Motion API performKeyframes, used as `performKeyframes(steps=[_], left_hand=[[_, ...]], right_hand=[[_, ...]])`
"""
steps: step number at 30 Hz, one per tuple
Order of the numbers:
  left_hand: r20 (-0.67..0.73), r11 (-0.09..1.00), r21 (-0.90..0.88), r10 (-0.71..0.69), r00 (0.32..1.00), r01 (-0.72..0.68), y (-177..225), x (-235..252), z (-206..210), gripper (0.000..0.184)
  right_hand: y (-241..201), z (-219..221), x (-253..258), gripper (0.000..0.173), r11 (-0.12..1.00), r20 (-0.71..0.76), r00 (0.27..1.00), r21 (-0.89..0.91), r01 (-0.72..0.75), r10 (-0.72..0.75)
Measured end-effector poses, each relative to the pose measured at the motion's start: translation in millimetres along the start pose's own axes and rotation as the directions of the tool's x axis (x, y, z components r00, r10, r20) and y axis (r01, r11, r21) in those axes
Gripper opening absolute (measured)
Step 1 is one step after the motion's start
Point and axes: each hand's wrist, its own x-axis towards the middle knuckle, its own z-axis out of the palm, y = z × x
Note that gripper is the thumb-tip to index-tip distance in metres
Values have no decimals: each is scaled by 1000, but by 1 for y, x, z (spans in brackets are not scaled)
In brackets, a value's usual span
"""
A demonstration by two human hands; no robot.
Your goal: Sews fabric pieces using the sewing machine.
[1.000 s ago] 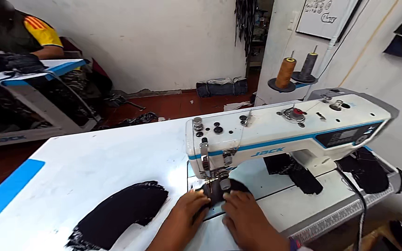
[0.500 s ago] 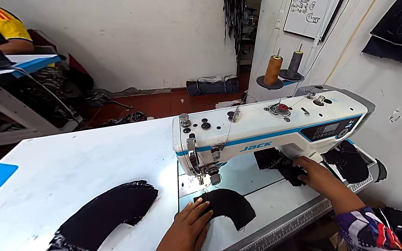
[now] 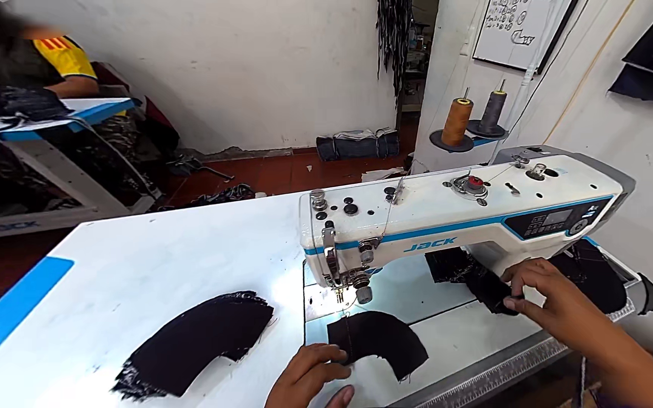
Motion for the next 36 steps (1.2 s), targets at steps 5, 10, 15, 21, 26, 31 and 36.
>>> performKeyframes(steps=[5,10,15,21,26,31,36], left_hand=[[56,851,-511,-110,992,123,16,19,20,30],[-34,750,-583,-405,914,311,6,8,18,22],[-118,830,-498,-352,928,252,1,-5,3,0],[-235,981,-190,-92,968,47,3,-2,-2,15],[-263,991,-117,28,964,-61,4,-1,-3,16],[-284,983,78,179,942,-163,5,0,-6,16],[-231,906,320,360,904,-279,3,-1,-11,10]], right_hand=[[-107,120,-1,12,518,14,991,852,-82,133],[-153,171,-7,25,321,153,944,914,-247,291],[-149,173,-11,29,586,36,994,805,-92,108],[-153,161,-5,24,775,-81,992,620,125,-95],[-151,157,0,21,808,-187,968,537,242,-165],[-146,150,9,14,853,-296,847,154,499,-442],[-143,139,12,9,761,-283,718,-81,643,-636]])
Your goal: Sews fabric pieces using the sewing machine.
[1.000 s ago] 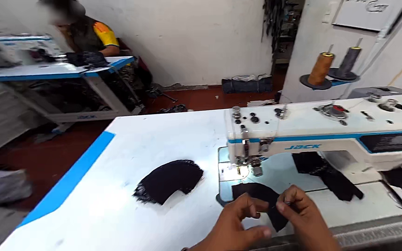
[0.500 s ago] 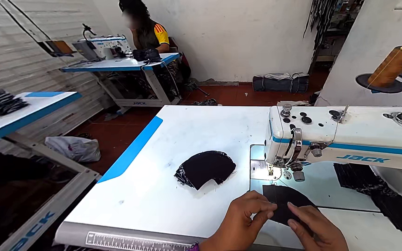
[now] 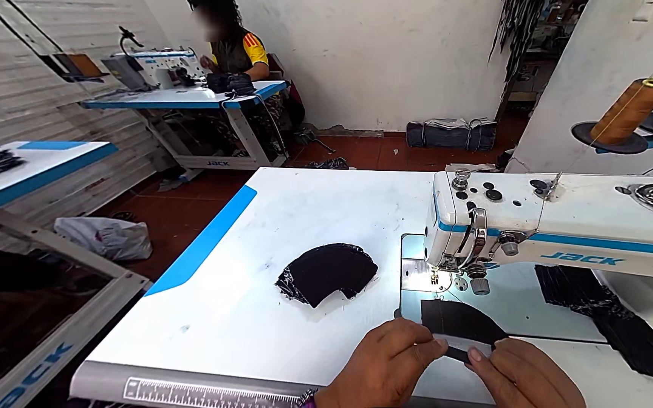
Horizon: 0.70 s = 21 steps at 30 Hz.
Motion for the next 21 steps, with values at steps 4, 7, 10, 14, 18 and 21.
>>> performKeyframes(steps=[4,7,10,14,18,21], left_hand=[[1,996,71,54,999,-54,1,-2,-1,10],[34,990,115,74,997,-78,2,-3,-2,11],[136,990,123,47,990,-64,4,-8,-4,11],[391,930,-149,-257,884,336,10,-27,-15,16],[603,467,-288,-590,537,836,2,-20,-28,16],[664,342,-172,-653,366,924,-22,16,-30,17]], right_hand=[[2,-8,2,10,996,20,997,-49,69,-68],[2,-10,-1,9,994,17,996,-54,93,-92],[-4,-6,-11,6,998,53,999,60,-3,0],[-22,11,-31,13,775,284,933,530,-343,219],[-29,20,-31,16,563,411,832,613,-554,372],[-25,27,-12,19,564,427,800,567,-600,422]])
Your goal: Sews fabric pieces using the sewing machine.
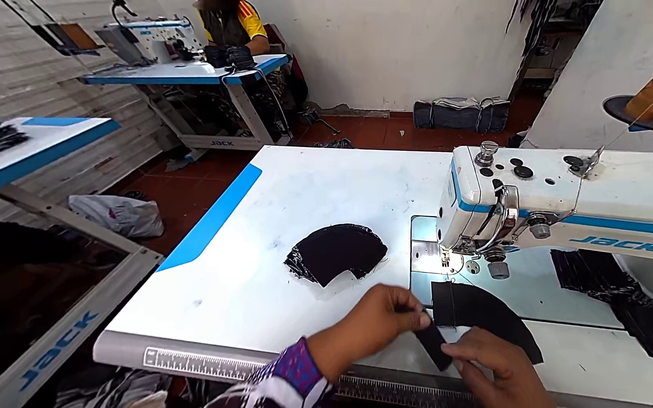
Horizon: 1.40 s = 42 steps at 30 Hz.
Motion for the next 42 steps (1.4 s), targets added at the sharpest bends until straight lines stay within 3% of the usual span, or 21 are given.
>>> performKeyframes(steps=[3,7,10,17,20,27,33,42], left_hand=[[92,981,180,-97,991,79,21,30,-18,25],[113,900,431,-130,985,69,28,54,-13,29],[69,825,562,-128,989,67,23,64,0,29],[14,778,609,187,982,-156,-8,66,7,17],[10,759,618,254,967,-206,-9,67,8,15],[59,814,578,20,998,-50,10,74,1,19],[51,824,565,14,999,-41,7,77,-1,19],[41,844,536,-19,999,-5,6,80,-2,18]], right_hand=[[3,4,16,23,976,-5,998,-212,55,-58],[34,13,24,20,746,-3,930,-598,293,-368],[45,18,24,21,680,32,937,-680,275,-347],[45,21,21,23,687,71,962,-686,239,-264],[44,19,22,24,704,69,968,-675,222,-240],[35,-4,43,22,820,231,973,-559,126,8],[37,-11,50,23,829,295,955,-529,183,-22],[42,-4,46,16,837,183,981,-525,150,-61]])
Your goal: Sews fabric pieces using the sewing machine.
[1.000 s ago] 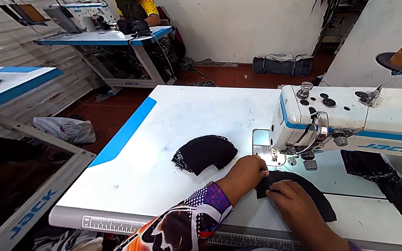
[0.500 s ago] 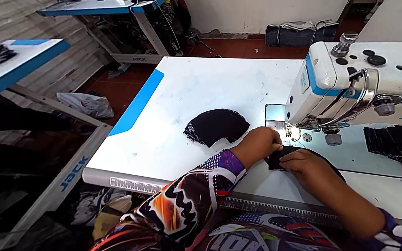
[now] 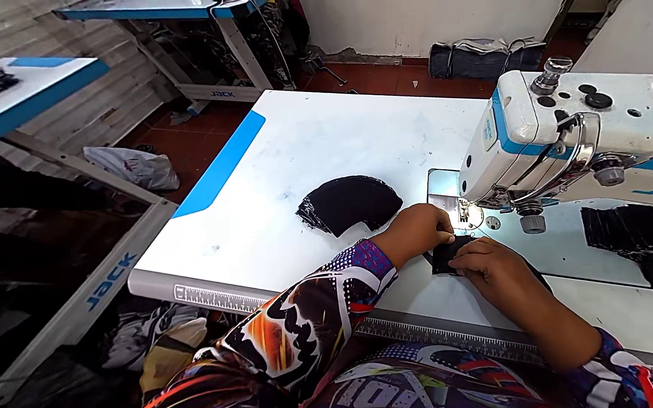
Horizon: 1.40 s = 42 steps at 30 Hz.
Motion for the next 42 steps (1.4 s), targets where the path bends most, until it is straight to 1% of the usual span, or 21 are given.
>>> performKeyframes(steps=[4,6,9,11,12,13,14,15,17,19,21,24,26,27,29,31,35,37,42], left_hand=[[-4,1000,-4,6,1000,-6,-1,-1,0,18],[-4,1000,-7,13,1000,-13,-1,0,0,17],[-13,1000,-9,23,1000,-23,0,-1,0,17],[-74,999,1,35,997,-35,1,-5,4,17],[-154,997,21,76,985,-74,0,-9,10,18],[-262,988,72,152,953,-138,-3,-13,21,17],[-365,966,157,249,897,-204,-7,-16,33,14],[-434,931,254,350,830,-260,-13,-19,44,11],[-453,865,375,485,748,-333,-21,-26,61,13],[-443,835,409,534,720,-368,-25,-33,69,18],[-437,837,387,537,721,-388,-25,-41,71,20],[-423,864,328,496,759,-382,-23,-45,67,18],[-421,869,319,487,765,-378,-21,-44,65,16],[-424,868,322,489,762,-378,-21,-43,65,16],[-430,871,323,484,762,-370,-19,-35,63,16],[-435,881,301,467,770,-364,-17,-23,59,15],[-428,902,224,431,794,-368,-14,-4,49,15],[-422,913,205,407,810,-352,-13,-1,48,15],[-453,905,231,425,783,-357,-15,0,51,15]], right_hand=[[2,2,-2,17,1000,3,1000,-19,4,-4],[4,2,-2,17,999,7,999,-24,33,-33],[4,-1,-2,18,998,51,997,-14,61,-60],[5,-3,-2,21,999,87,995,4,51,-52],[6,-3,-2,26,999,88,995,11,45,-45],[7,-1,-3,29,999,69,997,28,33,-35],[9,3,-3,29,999,33,999,51,15,-17],[10,7,-4,27,997,-11,1000,76,-5,6],[9,13,-3,20,992,-80,996,120,-38,48],[9,12,-1,16,989,-89,993,137,-60,73],[8,14,-2,14,989,-111,989,121,-81,94],[6,17,-7,27,995,-160,982,-14,-103,100],[4,18,-11,33,985,-176,979,-116,-124,103],[4,17,-11,34,981,-182,977,-136,-141,115],[9,17,-8,34,977,-193,971,-129,-170,144],[19,15,-1,31,975,-182,965,-81,-206,188],[37,8,11,30,967,-144,957,-10,-256,252],[39,5,13,31,956,-96,952,1,-293,292],[40,5,13,32,956,-90,953,-1,-292,291]])
